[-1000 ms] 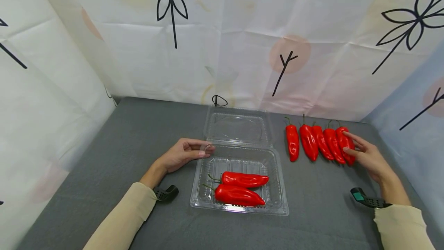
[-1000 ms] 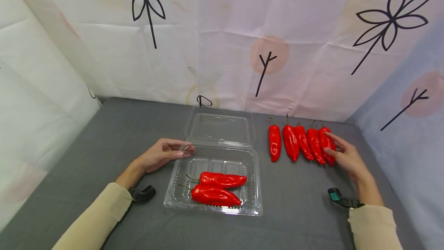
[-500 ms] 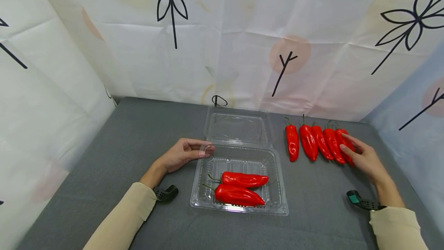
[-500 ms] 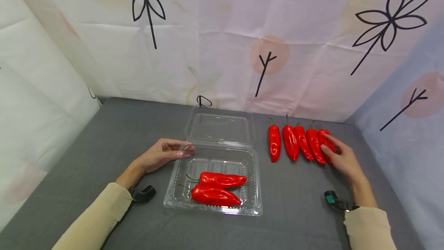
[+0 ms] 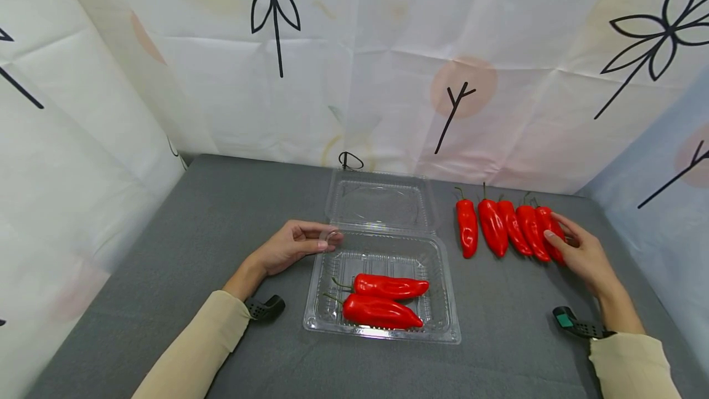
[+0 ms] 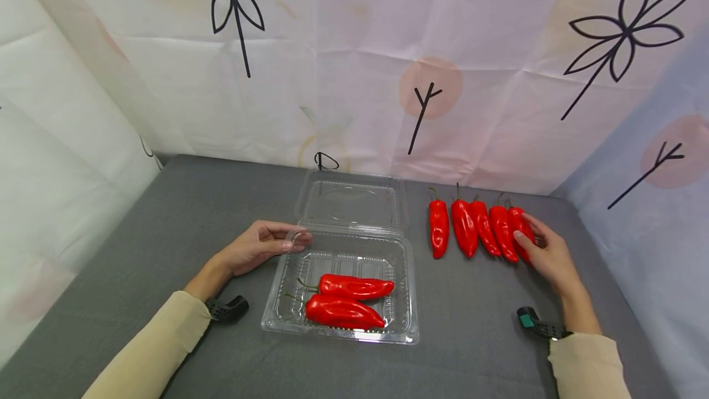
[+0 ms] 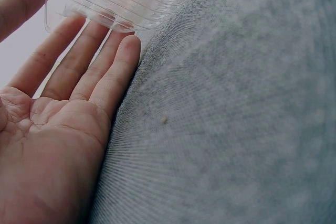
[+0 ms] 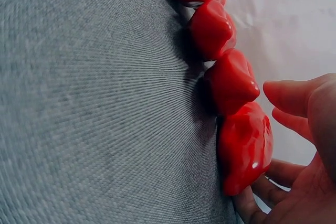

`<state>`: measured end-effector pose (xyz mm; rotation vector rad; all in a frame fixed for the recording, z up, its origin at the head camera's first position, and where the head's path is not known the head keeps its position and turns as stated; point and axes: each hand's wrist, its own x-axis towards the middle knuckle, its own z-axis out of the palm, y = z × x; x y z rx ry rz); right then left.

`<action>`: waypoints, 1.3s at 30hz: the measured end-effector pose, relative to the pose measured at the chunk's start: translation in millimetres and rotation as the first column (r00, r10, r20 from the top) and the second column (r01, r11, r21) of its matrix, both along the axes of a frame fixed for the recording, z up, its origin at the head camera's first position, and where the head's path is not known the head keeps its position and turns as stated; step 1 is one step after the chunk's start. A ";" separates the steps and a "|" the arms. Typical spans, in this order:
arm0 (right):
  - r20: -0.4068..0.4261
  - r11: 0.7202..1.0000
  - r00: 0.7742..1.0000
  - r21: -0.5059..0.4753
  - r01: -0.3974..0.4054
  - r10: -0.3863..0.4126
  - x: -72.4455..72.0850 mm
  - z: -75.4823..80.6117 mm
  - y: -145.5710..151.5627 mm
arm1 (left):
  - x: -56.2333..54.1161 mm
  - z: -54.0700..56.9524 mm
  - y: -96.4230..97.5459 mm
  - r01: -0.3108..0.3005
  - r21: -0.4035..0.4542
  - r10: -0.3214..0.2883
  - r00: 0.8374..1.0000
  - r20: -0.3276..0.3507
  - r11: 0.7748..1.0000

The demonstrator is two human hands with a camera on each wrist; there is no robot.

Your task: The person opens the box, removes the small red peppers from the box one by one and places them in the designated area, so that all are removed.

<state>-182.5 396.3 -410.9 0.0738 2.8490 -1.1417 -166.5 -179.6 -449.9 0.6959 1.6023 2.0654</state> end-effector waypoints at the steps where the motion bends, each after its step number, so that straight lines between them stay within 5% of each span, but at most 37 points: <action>1: -0.003 1.000 1.000 0.000 0.000 0.000 0.1 -0.3 -0.1 | -0.1 -0.2 0.0 0.002 0.001 -0.002 1.000 -0.004 1.000; 24: 0.018 0.997 0.997 -0.019 0.069 -0.069 1.6 -0.3 1.5 | -0.7 -1.5 -0.1 0.007 0.003 -0.007 1.000 -0.012 1.000; 39: -0.073 0.997 0.995 0.015 0.069 -0.068 7.5 22.4 -11.9 | -0.5 -0.5 0.4 0.007 0.008 -0.007 1.000 -0.008 1.000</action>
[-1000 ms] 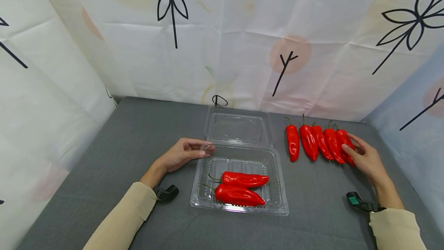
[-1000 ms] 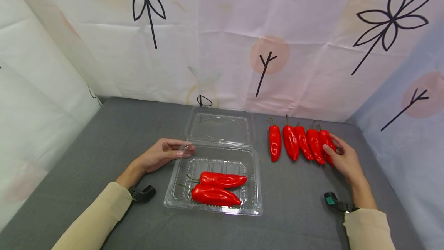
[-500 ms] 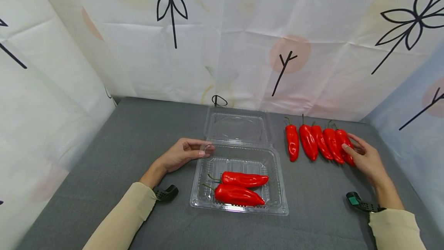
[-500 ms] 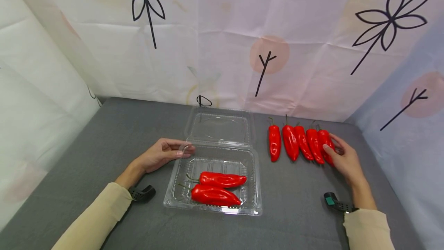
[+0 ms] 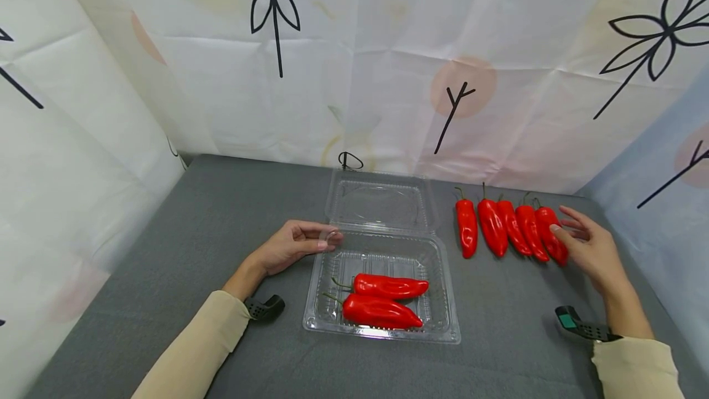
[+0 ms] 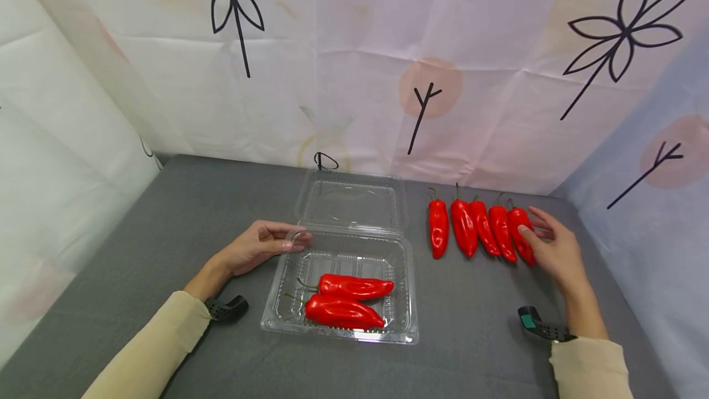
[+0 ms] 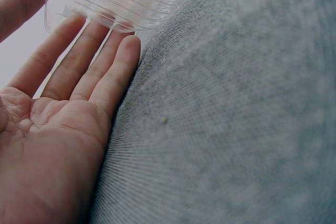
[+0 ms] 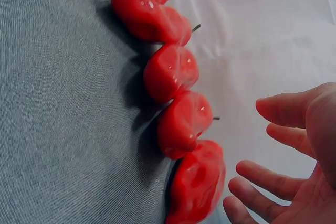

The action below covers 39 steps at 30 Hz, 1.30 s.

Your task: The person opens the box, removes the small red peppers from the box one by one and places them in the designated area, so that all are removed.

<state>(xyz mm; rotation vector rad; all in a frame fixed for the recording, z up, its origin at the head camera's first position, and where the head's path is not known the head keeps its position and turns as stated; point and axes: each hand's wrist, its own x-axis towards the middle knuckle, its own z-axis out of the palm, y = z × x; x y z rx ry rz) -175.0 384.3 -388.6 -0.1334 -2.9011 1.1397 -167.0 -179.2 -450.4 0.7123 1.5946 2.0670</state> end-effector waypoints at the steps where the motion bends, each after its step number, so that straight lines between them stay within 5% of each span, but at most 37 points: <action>1: -0.005 1.000 1.000 0.008 -0.004 0.004 0.4 1.0 -1.3 | 0.0 -0.1 -0.1 0.000 -0.001 0.000 1.000 0.000 1.000; 15: -0.074 0.987 0.992 0.133 -0.090 0.100 7.4 14.2 -34.1 | 0.9 1.2 0.0 0.000 0.000 0.000 1.000 0.003 1.000; 39: -0.221 0.959 0.934 0.055 -0.277 0.282 17.5 12.2 -96.6 | 0.7 1.2 0.0 -0.005 -0.006 0.006 1.000 0.012 1.000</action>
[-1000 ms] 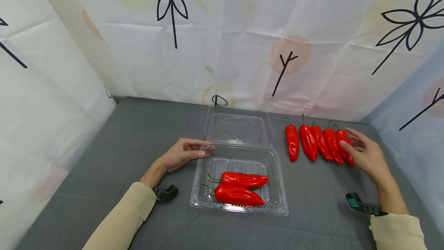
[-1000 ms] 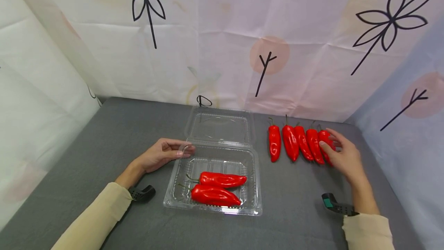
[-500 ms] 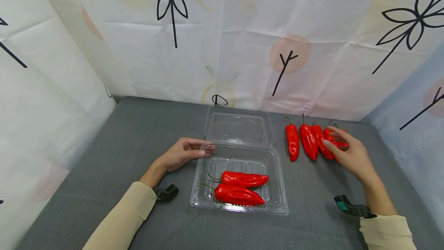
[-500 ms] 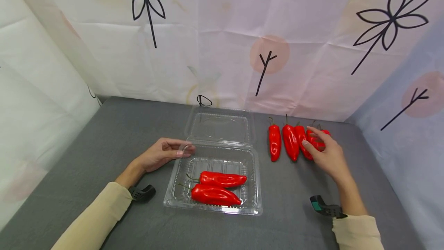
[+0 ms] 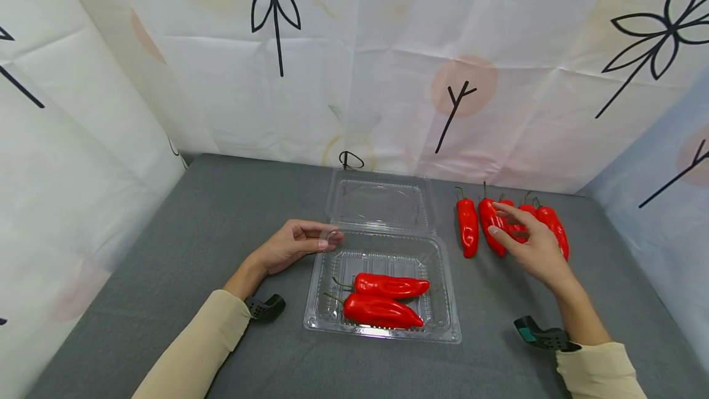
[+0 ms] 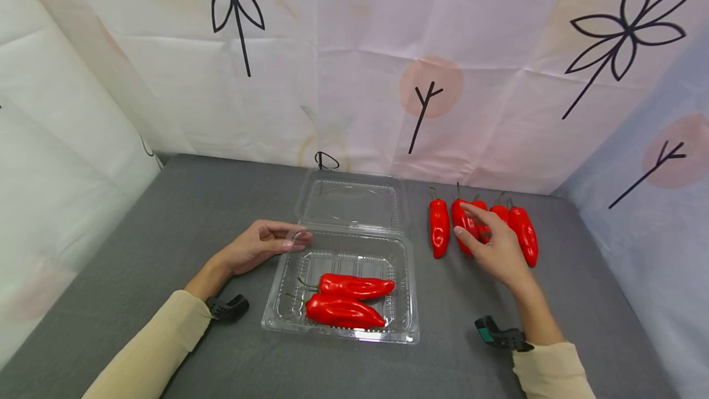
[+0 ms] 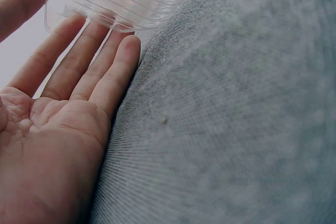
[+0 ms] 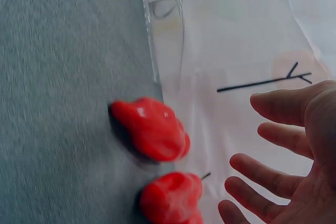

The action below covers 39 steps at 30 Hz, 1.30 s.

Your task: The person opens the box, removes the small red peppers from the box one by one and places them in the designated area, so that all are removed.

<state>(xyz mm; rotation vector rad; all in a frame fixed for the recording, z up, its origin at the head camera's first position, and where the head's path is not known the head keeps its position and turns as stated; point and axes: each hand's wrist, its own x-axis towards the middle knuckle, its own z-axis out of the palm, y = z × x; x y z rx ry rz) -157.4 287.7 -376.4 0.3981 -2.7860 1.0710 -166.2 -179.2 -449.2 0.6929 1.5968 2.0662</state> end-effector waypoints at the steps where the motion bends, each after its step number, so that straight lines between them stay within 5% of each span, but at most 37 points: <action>1: -0.002 1.000 1.000 -0.003 -0.004 0.004 0.3 0.0 -2.1 | -0.1 -0.1 -0.1 0.000 0.000 0.000 1.000 -0.001 1.000; 22: -0.033 0.988 0.992 -0.083 -0.127 0.124 7.6 5.5 -43.5 | -2.8 -2.2 -0.2 0.005 -0.009 -0.005 1.000 -0.011 1.000; 39: -0.027 0.903 0.927 -0.217 -0.370 0.373 21.6 -1.0 -85.4 | -1.5 -2.0 -0.6 0.013 -0.001 -0.013 1.000 -0.021 1.000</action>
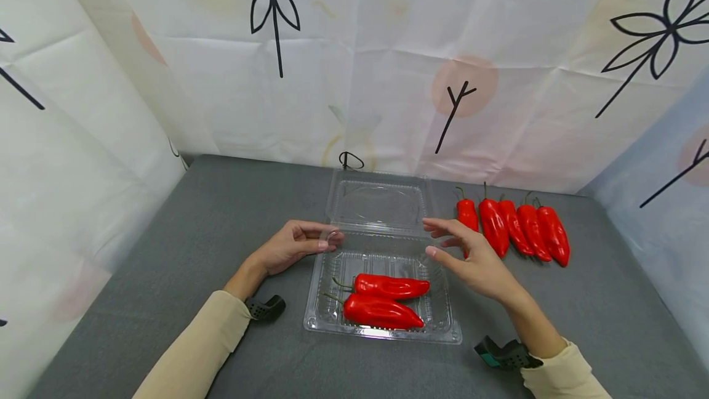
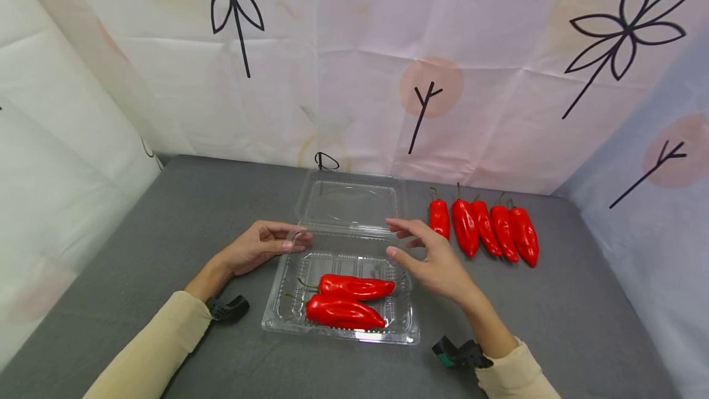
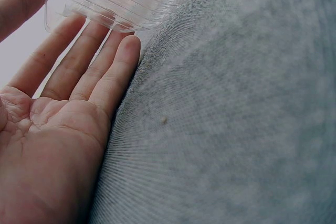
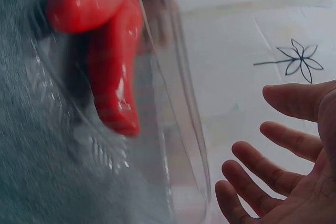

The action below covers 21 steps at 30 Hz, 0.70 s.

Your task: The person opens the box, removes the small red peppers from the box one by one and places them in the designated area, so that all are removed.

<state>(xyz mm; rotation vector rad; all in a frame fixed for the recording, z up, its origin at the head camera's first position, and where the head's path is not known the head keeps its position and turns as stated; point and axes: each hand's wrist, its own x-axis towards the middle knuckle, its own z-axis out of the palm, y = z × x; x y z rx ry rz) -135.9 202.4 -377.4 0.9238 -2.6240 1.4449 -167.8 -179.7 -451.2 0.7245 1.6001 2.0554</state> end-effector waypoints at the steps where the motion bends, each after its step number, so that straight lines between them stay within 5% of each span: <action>1: 0.000 1.000 1.000 -0.004 -0.012 0.012 0.7 -0.7 -2.0 | -0.1 0.1 0.0 0.001 0.003 -0.001 1.000 0.000 1.000; 10: 0.020 0.992 0.992 -0.031 -0.122 0.122 8.9 -13.5 -20.1 | -0.7 -1.2 -0.4 -0.003 -0.005 0.003 1.000 0.006 1.000; 21: -0.002 0.988 0.990 0.063 -0.140 0.140 18.9 -15.9 -35.4 | -0.2 -0.3 0.4 -0.010 -0.006 0.010 1.000 0.009 1.000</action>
